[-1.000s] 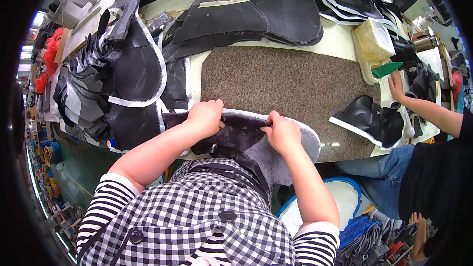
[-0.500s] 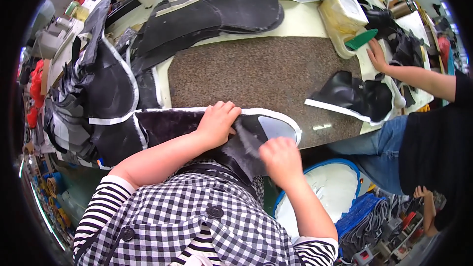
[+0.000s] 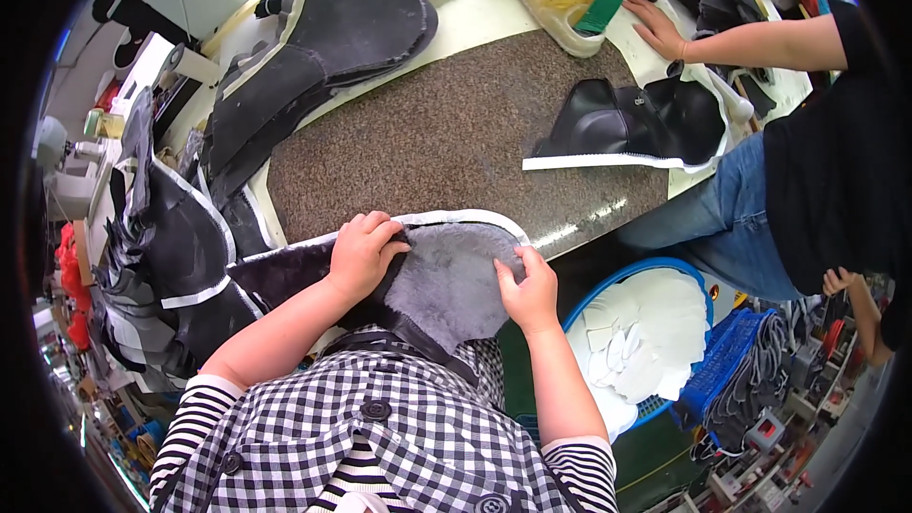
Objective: Assembling shoe upper components by inserting linings and reinforcement pieces.
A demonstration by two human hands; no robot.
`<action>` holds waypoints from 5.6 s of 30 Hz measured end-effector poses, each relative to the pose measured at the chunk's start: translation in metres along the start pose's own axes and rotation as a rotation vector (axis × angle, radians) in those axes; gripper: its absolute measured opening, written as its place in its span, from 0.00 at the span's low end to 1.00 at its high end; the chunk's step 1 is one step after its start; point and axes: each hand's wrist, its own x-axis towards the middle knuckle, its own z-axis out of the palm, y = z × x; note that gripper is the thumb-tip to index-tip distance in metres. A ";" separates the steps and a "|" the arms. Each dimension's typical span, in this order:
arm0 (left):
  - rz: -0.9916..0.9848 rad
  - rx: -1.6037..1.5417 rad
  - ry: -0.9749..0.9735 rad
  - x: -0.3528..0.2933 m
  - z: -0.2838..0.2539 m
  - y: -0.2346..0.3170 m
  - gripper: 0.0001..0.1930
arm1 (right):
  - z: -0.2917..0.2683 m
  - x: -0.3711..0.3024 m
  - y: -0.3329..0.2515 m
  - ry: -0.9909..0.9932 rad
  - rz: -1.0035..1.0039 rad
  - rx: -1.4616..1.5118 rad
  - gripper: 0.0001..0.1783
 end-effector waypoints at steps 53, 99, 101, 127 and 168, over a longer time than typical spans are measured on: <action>0.170 0.224 -0.137 -0.017 0.002 -0.024 0.31 | 0.070 -0.022 -0.060 -0.311 -0.008 0.116 0.10; 0.351 -0.242 -0.171 0.048 -0.149 0.041 0.10 | -0.004 -0.009 -0.145 0.011 -0.082 0.263 0.10; 0.328 -0.251 -0.123 0.049 -0.142 0.035 0.06 | -0.021 -0.016 -0.160 -0.202 -0.154 -0.005 0.11; -0.221 -0.324 -0.314 0.031 -0.080 0.059 0.23 | -0.041 0.071 -0.106 -0.458 -0.300 -0.044 0.30; -0.447 -1.589 0.086 -0.057 -0.134 0.070 0.24 | -0.039 -0.015 -0.217 0.184 -0.947 -0.296 0.20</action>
